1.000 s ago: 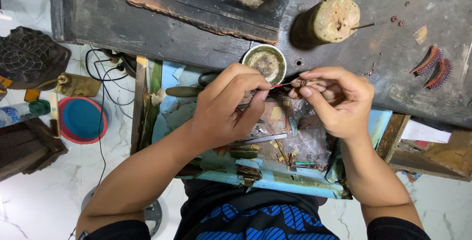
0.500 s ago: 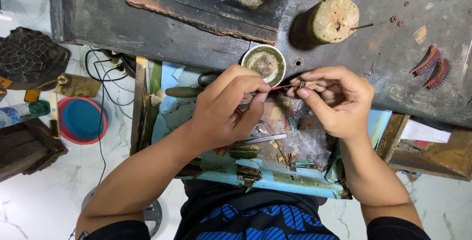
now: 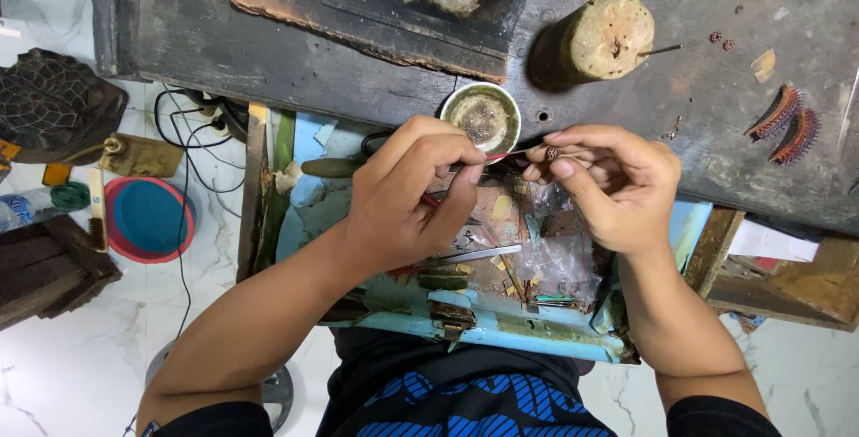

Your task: Assembling and soldering small metal jewelry components on a workbench using tweezers and a hand torch.

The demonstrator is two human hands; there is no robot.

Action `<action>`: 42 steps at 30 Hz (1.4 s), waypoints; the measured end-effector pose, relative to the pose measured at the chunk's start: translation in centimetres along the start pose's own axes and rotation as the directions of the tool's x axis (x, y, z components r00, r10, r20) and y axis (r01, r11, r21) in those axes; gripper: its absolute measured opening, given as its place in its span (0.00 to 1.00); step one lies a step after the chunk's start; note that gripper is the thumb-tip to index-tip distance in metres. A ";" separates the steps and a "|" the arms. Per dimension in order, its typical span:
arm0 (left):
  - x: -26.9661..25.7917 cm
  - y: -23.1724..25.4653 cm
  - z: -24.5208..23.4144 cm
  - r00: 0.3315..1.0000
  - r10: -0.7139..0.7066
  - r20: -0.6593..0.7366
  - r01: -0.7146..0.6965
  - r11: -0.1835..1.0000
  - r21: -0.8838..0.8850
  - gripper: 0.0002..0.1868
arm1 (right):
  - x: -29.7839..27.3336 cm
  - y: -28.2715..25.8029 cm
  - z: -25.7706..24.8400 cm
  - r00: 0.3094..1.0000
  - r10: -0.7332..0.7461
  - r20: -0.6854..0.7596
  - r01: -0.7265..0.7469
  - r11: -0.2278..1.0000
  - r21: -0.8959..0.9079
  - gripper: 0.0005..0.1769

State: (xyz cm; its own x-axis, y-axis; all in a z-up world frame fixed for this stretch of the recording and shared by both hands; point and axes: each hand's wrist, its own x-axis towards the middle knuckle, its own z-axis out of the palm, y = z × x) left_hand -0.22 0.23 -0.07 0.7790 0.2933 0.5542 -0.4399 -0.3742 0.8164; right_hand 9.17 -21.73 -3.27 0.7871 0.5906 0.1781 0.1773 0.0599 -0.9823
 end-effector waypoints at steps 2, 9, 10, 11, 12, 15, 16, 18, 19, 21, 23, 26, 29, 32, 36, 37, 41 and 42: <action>0.0 0.1 0.1 1.000 0.000 -0.012 0.000 1.000 -0.002 0.02 | 0.1 -0.1 0.0 1.000 -0.011 0.002 0.011 1.000 -0.017 0.09; 0.1 0.1 0.0 1.000 -0.022 0.008 0.022 1.000 -0.008 0.03 | 0.3 -0.1 0.2 1.000 -0.018 0.000 0.018 0.999 -0.047 0.08; 0.1 0.0 -0.1 1.000 -0.024 0.005 0.024 1.000 -0.002 0.03 | 0.3 -0.1 0.2 1.000 -0.024 0.000 0.024 0.998 -0.066 0.08; 0.1 -0.1 -0.2 1.000 -0.027 0.003 0.027 1.000 0.004 0.04 | 0.4 -0.1 0.2 1.000 -0.030 0.001 0.030 0.996 -0.086 0.08; 0.1 -0.3 -0.4 1.000 -0.023 0.002 0.023 1.000 0.004 0.04 | 0.5 -0.3 0.4 0.999 -0.034 0.001 0.034 0.996 -0.087 0.08; 0.3 -0.9 -0.8 0.999 -0.024 -0.040 0.028 0.995 0.096 0.04 | 0.8 -0.9 0.9 0.999 -0.047 -0.011 0.045 0.989 -0.143 0.09; 0.2 -1.0 -0.9 0.998 -0.060 -0.014 0.062 0.990 0.124 0.03 | 1.0 -1.2 1.1 0.999 -0.048 -0.023 0.043 0.987 -0.152 0.08; 0.3 -1.0 -1.3 0.996 -0.086 0.008 0.084 0.985 0.154 0.03 | 1.2 -1.5 1.3 0.998 -0.059 -0.036 0.053 0.985 -0.163 0.08; 0.3 -0.8 -1.5 0.995 -0.104 0.012 0.101 0.981 0.166 0.03 | 1.3 -1.6 1.4 0.997 -0.058 -0.045 0.049 0.982 -0.180 0.08; 0.3 -0.6 -2.0 0.994 -0.108 0.012 0.104 0.978 0.181 0.02 | 1.5 -1.9 1.5 0.996 -0.071 -0.054 0.059 0.978 -0.198 0.08; 0.4 -0.6 -2.4 0.992 -0.129 0.012 0.124 0.974 0.190 0.06 | 1.9 -2.4 1.7 0.993 -0.109 -0.049 0.094 0.965 -0.243 0.08; 0.4 -0.4 -3.0 0.991 -0.136 -0.015 0.137 0.975 0.176 0.09 | 3.5 -5.7 2.6 0.992 -0.124 0.000 0.113 0.908 -0.404 0.09; 0.5 -0.7 -3.7 0.991 -0.123 -0.058 0.131 0.975 0.181 0.11 | 6.5 -9.2 2.8 0.963 -0.160 0.218 0.262 0.755 -0.601 0.06; 0.9 0.3 -4.6 0.985 -0.171 -0.036 0.174 0.954 0.242 0.11 | 10.6 -9.4 1.6 0.775 -0.206 0.597 0.587 0.584 -0.560 0.04; 1.2 0.1 -5.4 0.984 -0.152 -0.091 0.172 0.947 0.271 0.11 | 15.8 -9.6 3.1 0.747 -0.059 0.662 0.596 0.498 -0.629 0.12; 1.2 0.0 -5.5 0.984 -0.141 -0.110 0.166 0.948 0.272 0.11 | 16.7 -8.8 3.3 0.757 0.065 0.650 0.577 0.400 -0.712 0.13; 1.4 -0.2 -5.9 0.983 -0.137 -0.120 0.165 0.949 0.268 0.11 | 19.3 -6.6 4.5 0.698 0.333 0.634 0.578 0.261 -0.773 0.15; 1.5 -0.1 -6.0 0.983 -0.138 -0.120 0.166 0.949 0.268 0.11 | 19.5 -6.6 4.8 0.698 0.334 0.634 0.577 0.262 -0.773 0.15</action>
State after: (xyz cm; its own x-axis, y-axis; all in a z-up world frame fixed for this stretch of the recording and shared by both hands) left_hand -1.67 6.03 1.64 0.7730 0.4453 0.4518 -0.1689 -0.5421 0.8232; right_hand 20.51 -6.78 6.44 0.2339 0.9421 -0.2405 0.9578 -0.2657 -0.1095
